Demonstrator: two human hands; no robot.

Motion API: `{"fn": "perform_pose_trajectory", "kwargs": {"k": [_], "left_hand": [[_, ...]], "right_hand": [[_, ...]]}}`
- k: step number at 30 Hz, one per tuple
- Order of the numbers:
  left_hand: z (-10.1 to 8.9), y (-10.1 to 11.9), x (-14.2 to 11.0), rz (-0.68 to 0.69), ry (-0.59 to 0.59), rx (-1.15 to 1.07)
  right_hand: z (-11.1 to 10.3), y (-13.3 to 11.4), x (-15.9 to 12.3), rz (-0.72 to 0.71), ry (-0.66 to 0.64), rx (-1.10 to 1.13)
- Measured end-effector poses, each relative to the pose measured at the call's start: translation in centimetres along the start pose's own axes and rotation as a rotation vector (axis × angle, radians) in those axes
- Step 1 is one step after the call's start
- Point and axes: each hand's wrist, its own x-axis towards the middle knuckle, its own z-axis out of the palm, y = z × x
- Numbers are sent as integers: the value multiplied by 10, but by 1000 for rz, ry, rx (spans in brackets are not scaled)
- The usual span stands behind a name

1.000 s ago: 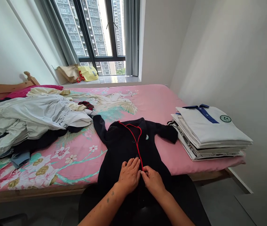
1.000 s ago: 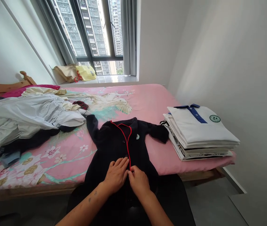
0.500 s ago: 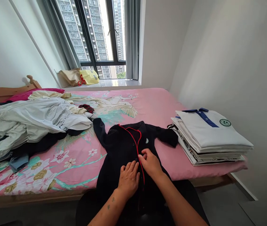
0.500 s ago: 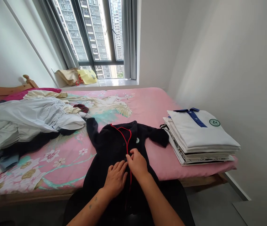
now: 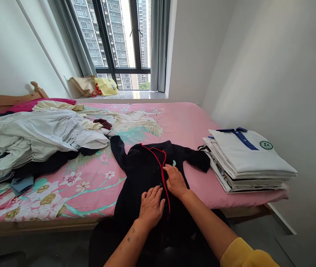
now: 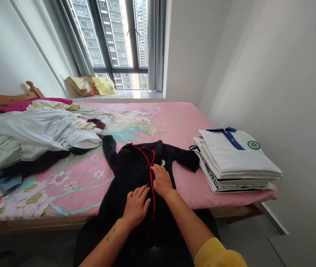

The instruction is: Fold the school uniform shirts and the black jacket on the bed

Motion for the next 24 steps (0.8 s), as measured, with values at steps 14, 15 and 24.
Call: {"fn": "perform_pose_trajectory", "kwargs": {"k": [14, 15, 24], "left_hand": [[5, -4, 1, -9, -10, -24], [5, -4, 1, -9, -11, -23], [5, -20, 17, 58, -50, -28]], "right_hand": [[-55, 32, 4, -319, -270, -251], [-52, 25, -3, -357, -286, -243], [-45, 13, -56, -161, -478, -109]]}}
